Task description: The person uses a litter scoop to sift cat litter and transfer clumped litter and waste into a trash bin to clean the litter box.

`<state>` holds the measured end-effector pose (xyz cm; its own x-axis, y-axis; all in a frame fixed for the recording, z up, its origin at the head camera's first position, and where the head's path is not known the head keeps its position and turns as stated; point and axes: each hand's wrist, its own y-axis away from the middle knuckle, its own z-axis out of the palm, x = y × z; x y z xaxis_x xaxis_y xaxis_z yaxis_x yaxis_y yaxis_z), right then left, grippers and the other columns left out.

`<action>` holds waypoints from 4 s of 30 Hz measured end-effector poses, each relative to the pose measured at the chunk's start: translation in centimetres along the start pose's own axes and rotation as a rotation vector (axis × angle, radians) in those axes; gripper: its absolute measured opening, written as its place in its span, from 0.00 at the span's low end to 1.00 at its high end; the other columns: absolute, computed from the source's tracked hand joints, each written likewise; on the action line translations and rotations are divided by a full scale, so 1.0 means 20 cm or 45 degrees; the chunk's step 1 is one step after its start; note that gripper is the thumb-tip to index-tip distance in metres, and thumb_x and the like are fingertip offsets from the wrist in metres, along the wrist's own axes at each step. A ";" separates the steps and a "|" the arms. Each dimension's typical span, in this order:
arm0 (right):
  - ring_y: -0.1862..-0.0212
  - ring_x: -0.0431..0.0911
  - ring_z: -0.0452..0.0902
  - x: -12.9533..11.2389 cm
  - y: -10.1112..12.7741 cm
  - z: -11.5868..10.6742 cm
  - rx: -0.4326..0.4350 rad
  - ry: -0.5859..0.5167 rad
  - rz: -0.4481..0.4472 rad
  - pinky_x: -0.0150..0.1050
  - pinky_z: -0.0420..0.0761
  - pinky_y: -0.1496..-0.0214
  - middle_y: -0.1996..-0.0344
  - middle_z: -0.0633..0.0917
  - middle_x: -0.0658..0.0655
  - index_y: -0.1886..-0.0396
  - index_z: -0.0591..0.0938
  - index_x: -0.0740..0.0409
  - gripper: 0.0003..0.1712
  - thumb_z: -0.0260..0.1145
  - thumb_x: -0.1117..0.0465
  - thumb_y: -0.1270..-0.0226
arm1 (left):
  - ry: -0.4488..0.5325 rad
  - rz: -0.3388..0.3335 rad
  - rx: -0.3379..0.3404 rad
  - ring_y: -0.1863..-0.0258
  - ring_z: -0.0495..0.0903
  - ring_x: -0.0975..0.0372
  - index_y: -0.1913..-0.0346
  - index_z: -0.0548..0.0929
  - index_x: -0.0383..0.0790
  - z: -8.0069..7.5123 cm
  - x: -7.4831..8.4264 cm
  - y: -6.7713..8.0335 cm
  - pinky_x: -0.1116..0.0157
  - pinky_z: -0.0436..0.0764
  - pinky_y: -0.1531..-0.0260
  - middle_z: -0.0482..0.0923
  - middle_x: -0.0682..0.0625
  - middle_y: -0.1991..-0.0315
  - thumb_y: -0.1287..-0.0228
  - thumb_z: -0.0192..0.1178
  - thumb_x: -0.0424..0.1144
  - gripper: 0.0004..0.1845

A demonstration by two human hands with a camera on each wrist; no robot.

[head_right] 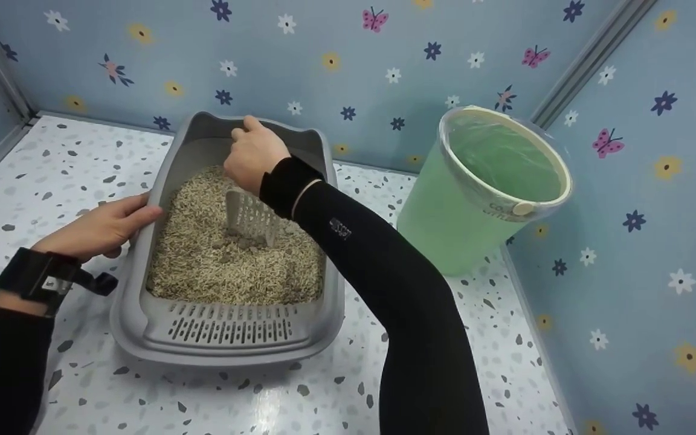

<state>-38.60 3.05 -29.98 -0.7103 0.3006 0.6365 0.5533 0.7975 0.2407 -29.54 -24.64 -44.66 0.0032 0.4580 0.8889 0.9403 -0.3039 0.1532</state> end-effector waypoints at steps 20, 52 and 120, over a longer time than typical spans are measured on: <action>0.38 0.55 0.84 0.09 0.02 0.19 -0.444 -0.953 0.161 0.51 0.81 0.31 0.38 0.89 0.57 0.38 0.92 0.57 0.21 0.72 0.50 0.21 | -0.030 -0.017 -0.004 0.84 0.63 0.65 0.07 0.40 0.51 0.01 -0.01 -0.02 0.65 0.70 0.84 0.66 0.52 0.70 0.14 0.49 0.70 0.49; 0.33 0.55 0.84 -0.30 0.05 0.44 -0.084 -1.528 0.405 0.47 0.80 0.28 0.34 0.88 0.60 0.33 0.90 0.60 0.21 0.72 0.54 0.16 | -0.001 -0.011 0.002 0.81 0.64 0.65 0.07 0.40 0.53 0.01 0.00 0.00 0.65 0.72 0.83 0.72 0.45 0.62 0.16 0.49 0.73 0.51; 0.72 0.41 0.65 -0.01 0.70 0.48 0.310 -1.892 0.734 0.36 0.67 0.68 0.70 0.79 0.47 0.44 0.94 0.54 0.13 0.72 0.54 0.17 | -0.026 -0.002 0.011 0.77 0.68 0.62 0.07 0.43 0.60 0.00 0.00 0.00 0.64 0.74 0.82 0.76 0.42 0.57 0.13 0.48 0.69 0.45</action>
<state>-34.84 19.04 -33.78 -0.2951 0.6751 -0.6762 0.9070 0.4205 0.0240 -29.59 -24.55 -44.72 0.0087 0.4753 0.8798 0.9432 -0.2961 0.1507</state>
